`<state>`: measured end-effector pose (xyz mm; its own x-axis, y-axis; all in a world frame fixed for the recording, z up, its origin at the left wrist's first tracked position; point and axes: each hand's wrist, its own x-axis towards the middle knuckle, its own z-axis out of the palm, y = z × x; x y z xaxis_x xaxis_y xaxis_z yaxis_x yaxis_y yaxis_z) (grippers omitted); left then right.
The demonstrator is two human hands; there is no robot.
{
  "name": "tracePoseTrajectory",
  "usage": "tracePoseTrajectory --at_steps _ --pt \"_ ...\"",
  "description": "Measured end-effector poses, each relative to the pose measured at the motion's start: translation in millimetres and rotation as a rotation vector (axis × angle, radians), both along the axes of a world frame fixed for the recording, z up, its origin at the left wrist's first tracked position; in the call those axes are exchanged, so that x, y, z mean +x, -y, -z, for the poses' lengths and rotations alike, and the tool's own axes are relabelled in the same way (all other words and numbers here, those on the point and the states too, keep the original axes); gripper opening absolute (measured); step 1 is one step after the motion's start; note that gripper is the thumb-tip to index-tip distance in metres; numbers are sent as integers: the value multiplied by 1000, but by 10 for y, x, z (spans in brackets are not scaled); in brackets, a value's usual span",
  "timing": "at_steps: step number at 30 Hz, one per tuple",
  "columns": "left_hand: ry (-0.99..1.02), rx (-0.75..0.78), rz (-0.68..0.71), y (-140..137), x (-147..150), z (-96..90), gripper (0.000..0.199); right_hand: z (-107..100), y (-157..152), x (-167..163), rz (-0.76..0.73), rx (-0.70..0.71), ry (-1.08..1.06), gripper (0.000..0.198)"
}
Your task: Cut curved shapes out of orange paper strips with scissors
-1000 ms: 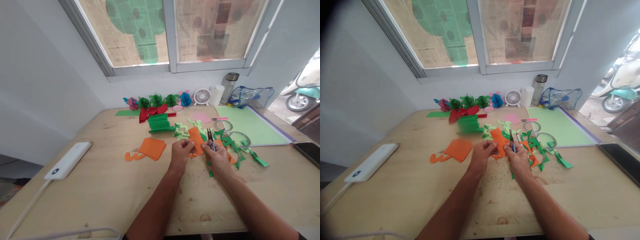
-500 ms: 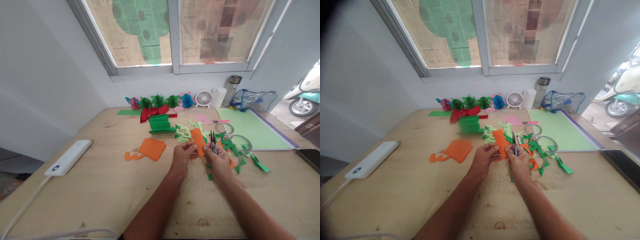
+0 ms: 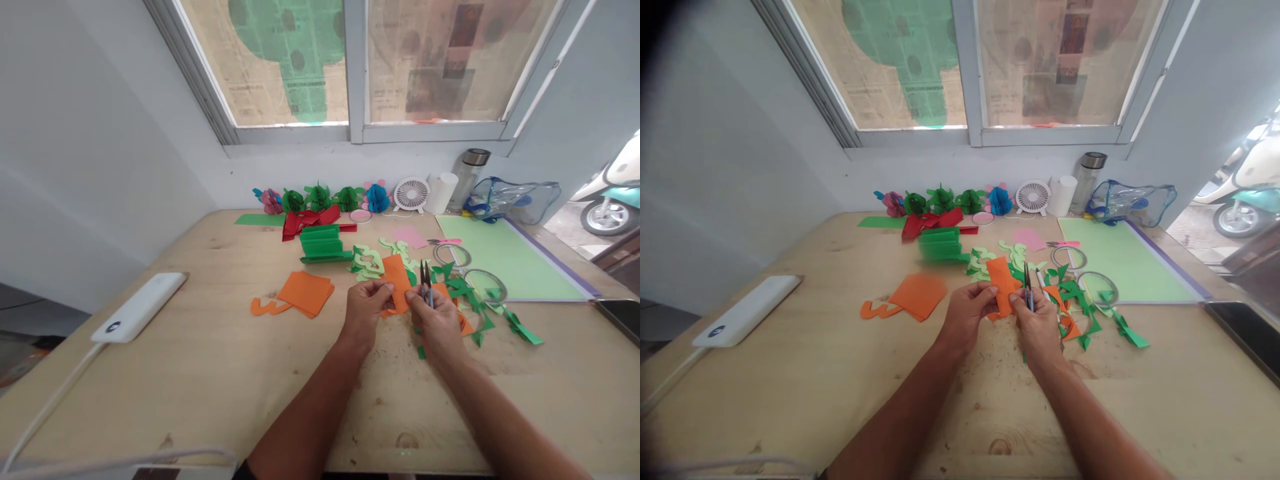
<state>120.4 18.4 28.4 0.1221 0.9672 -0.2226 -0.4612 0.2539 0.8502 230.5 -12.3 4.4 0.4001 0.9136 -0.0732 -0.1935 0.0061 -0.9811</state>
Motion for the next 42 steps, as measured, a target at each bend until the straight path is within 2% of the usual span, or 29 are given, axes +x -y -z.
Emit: tracePoseTrajectory --at_steps 7,10,18,25,33,42 --pt "-32 59 -59 -120 -111 -4 16 -141 37 -4 -171 -3 -133 37" --pt "-13 57 -65 -155 -167 -19 17 -188 58 -17 -218 -58 -110 44" --pt "23 41 -58 -183 -260 -72 18 -211 79 -30 -310 -124 -69 47" --pt "16 22 -103 -184 -225 -51 24 -218 86 -84 -299 -138 -41 50" --pt "121 -20 -144 -113 -117 -23 23 -209 100 -122 -270 -116 -98 49" --pt "103 -11 -156 -94 -109 -40 27 -164 87 -118 -261 -114 -84 49"
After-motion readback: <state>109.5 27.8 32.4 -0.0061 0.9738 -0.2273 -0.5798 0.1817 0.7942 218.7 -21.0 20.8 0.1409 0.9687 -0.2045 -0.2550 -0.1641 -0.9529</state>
